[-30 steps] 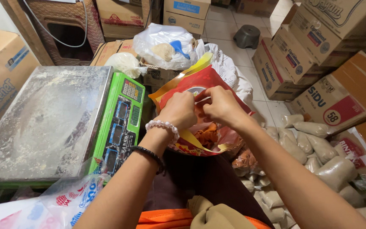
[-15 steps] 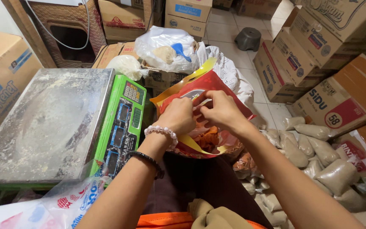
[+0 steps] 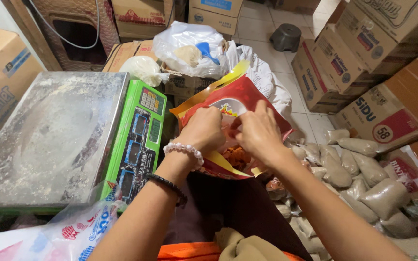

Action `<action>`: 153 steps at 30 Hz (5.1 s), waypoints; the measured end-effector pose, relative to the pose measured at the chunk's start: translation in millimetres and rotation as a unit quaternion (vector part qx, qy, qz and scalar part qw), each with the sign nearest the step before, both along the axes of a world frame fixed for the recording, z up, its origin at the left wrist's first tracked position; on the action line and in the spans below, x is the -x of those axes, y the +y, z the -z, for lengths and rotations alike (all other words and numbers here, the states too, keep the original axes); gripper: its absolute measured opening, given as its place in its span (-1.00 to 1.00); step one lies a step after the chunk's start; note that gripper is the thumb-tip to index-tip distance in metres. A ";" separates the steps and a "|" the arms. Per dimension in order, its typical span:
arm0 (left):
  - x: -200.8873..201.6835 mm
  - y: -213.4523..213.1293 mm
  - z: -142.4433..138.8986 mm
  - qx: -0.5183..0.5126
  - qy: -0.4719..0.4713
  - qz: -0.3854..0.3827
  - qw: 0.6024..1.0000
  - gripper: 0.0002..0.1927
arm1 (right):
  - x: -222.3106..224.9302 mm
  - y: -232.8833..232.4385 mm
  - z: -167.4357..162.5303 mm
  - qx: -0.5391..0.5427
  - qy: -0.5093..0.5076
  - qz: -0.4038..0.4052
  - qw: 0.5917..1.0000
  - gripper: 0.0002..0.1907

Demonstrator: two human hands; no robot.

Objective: The person scoops dried orange slices from a large red bag into small clear plastic bags, weighs each filled bag on a digital scale, and ties the bags closed. The process is repeated for multiple bags.

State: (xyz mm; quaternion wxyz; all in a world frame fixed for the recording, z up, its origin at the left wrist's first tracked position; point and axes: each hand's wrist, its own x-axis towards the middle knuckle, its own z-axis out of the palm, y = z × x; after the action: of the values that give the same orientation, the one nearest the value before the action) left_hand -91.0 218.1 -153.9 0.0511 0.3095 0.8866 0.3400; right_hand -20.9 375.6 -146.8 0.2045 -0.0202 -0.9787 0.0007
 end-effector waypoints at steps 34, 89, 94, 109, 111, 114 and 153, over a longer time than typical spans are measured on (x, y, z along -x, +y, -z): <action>-20.8 5.1 -16.2 -0.035 0.037 -0.165 0.985 -0.86 | 59.4 30.9 156.3 0.028 -0.354 -0.078 0.932 -0.67; 0.7 16.2 -0.6 -0.191 -0.053 -0.092 0.976 -0.46 | 18.6 14.5 -43.3 0.611 0.012 -0.171 0.773 -0.69; -2.5 5.2 -8.8 -0.196 -0.049 -0.072 0.977 -0.54 | 14.0 1.1 -9.2 0.528 0.038 -0.247 0.812 -0.64; -5.8 1.2 -3.3 -0.150 -0.076 -0.057 0.984 -0.40 | 6.8 -15.6 -47.3 0.318 -0.128 -0.011 0.939 -0.67; -5.1 2.2 -0.4 -0.149 -0.100 -0.062 0.982 -0.32 | 5.1 -16.9 -51.0 0.333 -0.189 0.037 0.923 -0.68; -5.5 3.3 3.9 -0.134 -0.125 -0.052 0.982 -0.28 | 6.6 -15.4 -55.2 0.290 -0.179 -0.017 0.940 -0.63; -8.8 7.3 -5.3 -0.089 -0.053 -0.101 0.989 -0.68 | 13.5 9.7 -42.3 0.367 -0.150 0.014 0.918 -0.66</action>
State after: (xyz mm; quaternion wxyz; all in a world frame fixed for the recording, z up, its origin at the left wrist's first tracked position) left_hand -82.1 225.3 -148.6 0.0354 0.2032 0.8755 0.4369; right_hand -34.4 385.4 -104.6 0.0332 -0.1072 -0.9286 0.3536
